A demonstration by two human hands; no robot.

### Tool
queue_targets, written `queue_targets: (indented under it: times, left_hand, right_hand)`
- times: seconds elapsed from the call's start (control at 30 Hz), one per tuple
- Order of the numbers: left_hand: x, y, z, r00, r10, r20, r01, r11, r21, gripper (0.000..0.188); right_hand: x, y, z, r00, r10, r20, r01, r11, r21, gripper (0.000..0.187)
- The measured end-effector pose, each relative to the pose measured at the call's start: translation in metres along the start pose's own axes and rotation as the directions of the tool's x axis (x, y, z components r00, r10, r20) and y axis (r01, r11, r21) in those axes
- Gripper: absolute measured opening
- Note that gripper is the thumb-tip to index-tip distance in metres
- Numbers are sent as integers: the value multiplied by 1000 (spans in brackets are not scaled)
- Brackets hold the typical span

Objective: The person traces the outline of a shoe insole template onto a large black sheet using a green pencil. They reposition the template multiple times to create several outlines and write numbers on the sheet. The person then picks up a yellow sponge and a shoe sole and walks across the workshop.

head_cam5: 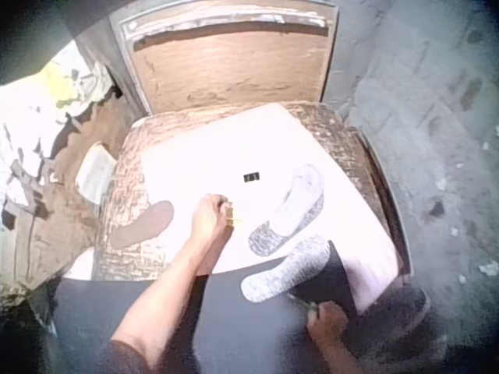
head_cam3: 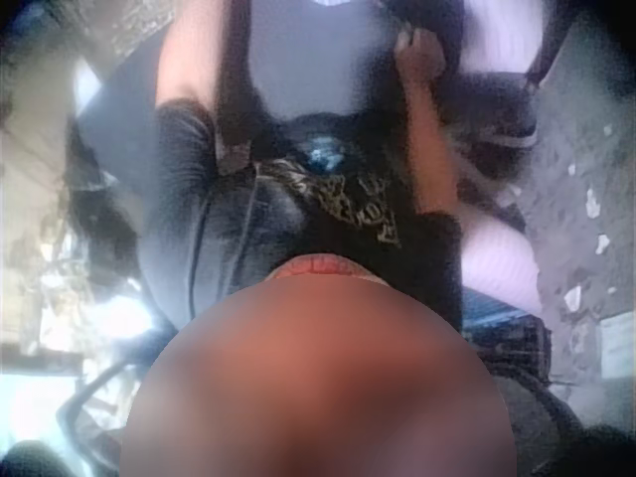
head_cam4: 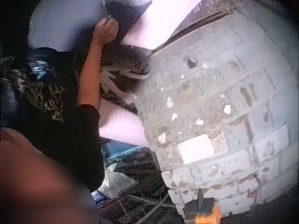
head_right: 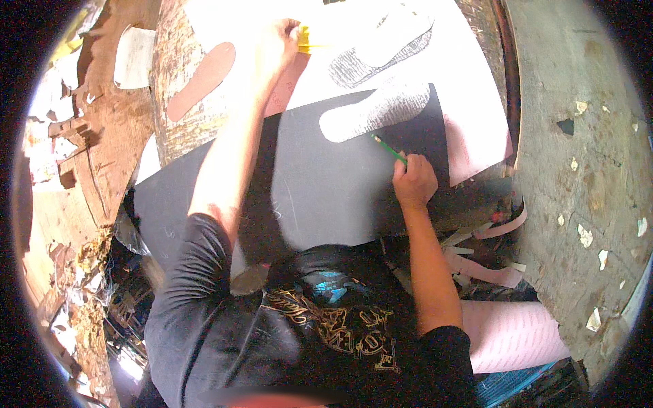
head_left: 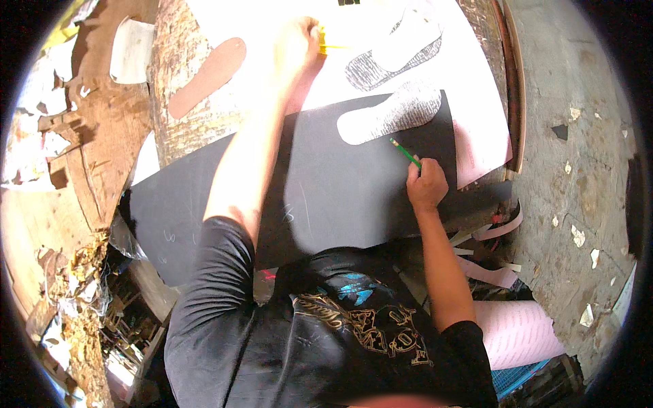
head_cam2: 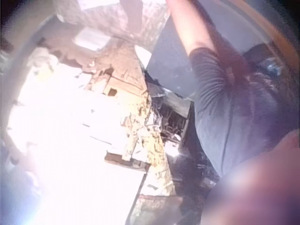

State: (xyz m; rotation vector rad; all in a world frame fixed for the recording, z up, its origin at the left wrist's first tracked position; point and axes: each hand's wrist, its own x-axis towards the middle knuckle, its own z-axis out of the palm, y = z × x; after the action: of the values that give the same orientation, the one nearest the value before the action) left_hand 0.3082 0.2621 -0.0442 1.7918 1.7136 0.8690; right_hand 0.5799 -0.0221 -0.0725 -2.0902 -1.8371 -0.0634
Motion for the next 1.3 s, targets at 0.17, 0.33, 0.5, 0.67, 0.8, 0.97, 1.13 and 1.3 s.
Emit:
queue_targets:
  times: [0.17,0.33,0.5,0.67,0.8,0.97,1.13,1.3]
  left_hand:
    - [82,-57,21,995,3,99,1,999,-38,24]
    - [121,-94,20,825,-315,470,439,880,-180,31]
    - [136,-79,23,876,-252,411,229,968,105,42]
    - [130,-47,27,862,-404,305,375,915,150,62]
    - [126,-27,28,813,-518,266,484,855,188,72]
    - [119,-18,34,883,-410,229,352,900,257,72]
    - [112,-13,32,919,-351,182,272,896,352,68]
    - [101,-13,37,972,-219,89,170,908,383,63]
  right_hand:
    - [1,-1,-4,998,21,67,-20,1000,-18,22]
    - [3,-2,-6,999,-28,17,28,1000,11,21]
    - [3,-1,-5,999,-36,18,36,999,4,22]
    - [4,-1,-5,999,-36,15,35,999,28,24]
    - [4,-2,-6,999,-44,4,44,998,35,25]
    - [5,-4,-7,999,-31,31,31,999,19,25]
    - [6,-4,-7,999,-34,10,33,999,31,25]
    - [4,-4,-6,1000,-13,19,12,1000,27,24]
